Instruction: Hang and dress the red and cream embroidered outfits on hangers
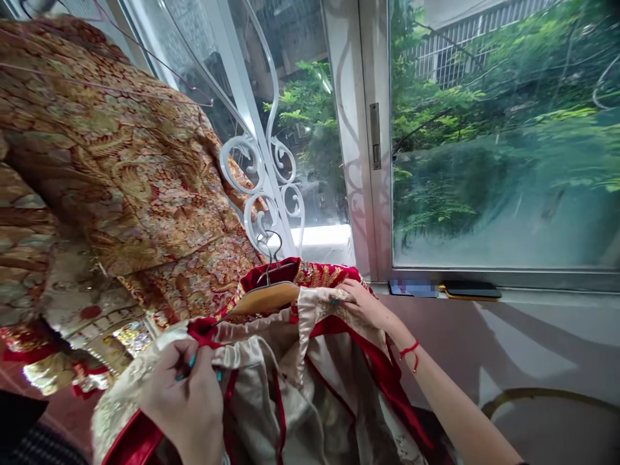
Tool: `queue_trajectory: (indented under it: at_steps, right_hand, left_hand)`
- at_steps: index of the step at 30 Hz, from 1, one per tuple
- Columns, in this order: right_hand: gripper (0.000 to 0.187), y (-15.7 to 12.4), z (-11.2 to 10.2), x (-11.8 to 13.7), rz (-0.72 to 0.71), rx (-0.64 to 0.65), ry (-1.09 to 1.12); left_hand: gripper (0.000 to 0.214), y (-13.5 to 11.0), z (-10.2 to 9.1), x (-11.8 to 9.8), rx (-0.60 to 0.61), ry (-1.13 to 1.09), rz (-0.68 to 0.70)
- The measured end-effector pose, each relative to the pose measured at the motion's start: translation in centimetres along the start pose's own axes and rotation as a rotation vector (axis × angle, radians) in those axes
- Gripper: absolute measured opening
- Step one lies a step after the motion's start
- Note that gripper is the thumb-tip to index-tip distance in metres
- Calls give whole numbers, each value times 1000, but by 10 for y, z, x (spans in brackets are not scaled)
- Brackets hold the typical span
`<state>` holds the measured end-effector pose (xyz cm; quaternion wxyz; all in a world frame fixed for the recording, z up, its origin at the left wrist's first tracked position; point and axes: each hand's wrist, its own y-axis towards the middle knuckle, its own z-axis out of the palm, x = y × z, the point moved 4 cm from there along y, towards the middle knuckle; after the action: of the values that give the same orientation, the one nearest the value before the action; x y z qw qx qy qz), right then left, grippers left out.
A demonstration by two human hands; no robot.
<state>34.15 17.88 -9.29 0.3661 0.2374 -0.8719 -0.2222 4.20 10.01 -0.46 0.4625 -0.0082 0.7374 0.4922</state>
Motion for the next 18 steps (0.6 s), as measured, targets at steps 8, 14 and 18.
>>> queue_trajectory:
  at_steps: [8,14,18]
  right_hand:
    - [22,-4,17,-6,17,17,-68]
    - [47,-3,-1,-2,-26,150,-81]
    - [51,-8,-14,0,-43,194,-121]
  left_hand:
    - [22,6,-6,9,190,138,130]
    - [18,29,-22,31,343,112,44]
    - [29,53,-14,22,354,607,51]
